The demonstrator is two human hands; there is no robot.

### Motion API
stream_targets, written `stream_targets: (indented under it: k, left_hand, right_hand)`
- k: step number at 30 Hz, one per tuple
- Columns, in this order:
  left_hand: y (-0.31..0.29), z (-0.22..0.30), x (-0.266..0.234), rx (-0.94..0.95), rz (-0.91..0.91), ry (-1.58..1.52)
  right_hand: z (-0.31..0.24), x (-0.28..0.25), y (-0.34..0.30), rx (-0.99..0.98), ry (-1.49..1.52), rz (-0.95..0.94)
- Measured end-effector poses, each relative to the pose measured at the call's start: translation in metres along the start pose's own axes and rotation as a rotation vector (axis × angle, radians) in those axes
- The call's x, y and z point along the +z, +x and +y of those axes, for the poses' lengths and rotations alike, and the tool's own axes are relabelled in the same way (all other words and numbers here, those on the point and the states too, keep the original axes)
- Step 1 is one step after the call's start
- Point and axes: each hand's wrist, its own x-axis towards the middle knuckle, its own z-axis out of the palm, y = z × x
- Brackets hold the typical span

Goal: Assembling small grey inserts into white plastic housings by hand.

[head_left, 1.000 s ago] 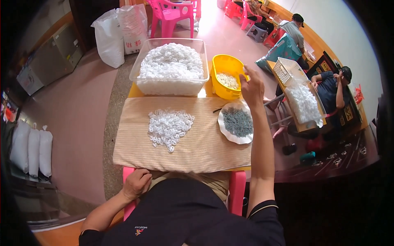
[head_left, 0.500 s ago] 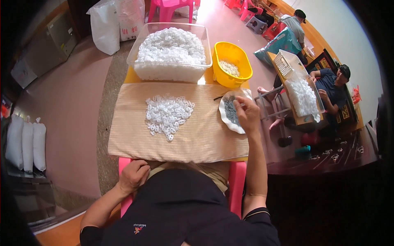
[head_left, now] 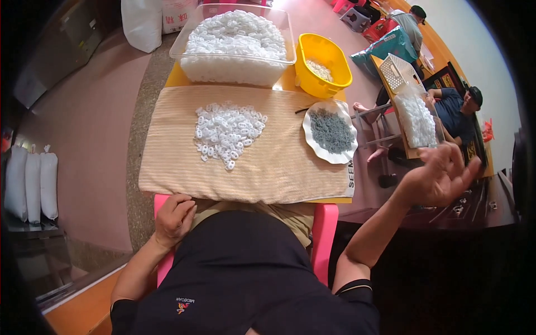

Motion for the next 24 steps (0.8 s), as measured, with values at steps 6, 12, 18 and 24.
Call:
stream_targets:
  k: [6,12,18,24]
  left_hand:
    - [0.008,-0.003,-0.003,-0.081,0.152,-0.031]
    - [0.021,-0.021,-0.016,-0.483,0.322,-0.181]
    - [0.044,-0.067,-0.024,-0.424,0.36,0.134]
    - [0.057,-0.084,-0.02,-0.522,0.292,0.175]
  right_hand:
    - [0.035,-0.006,-0.012,0.517,-0.052,-0.154]
    - [0.054,0.003,-0.114,0.489,-0.077,-0.598]
    - [0.018,0.041,-0.167,0.338,0.127,-0.93]
    - [-0.007,0.059,-0.174,0.464,0.246,-0.998]
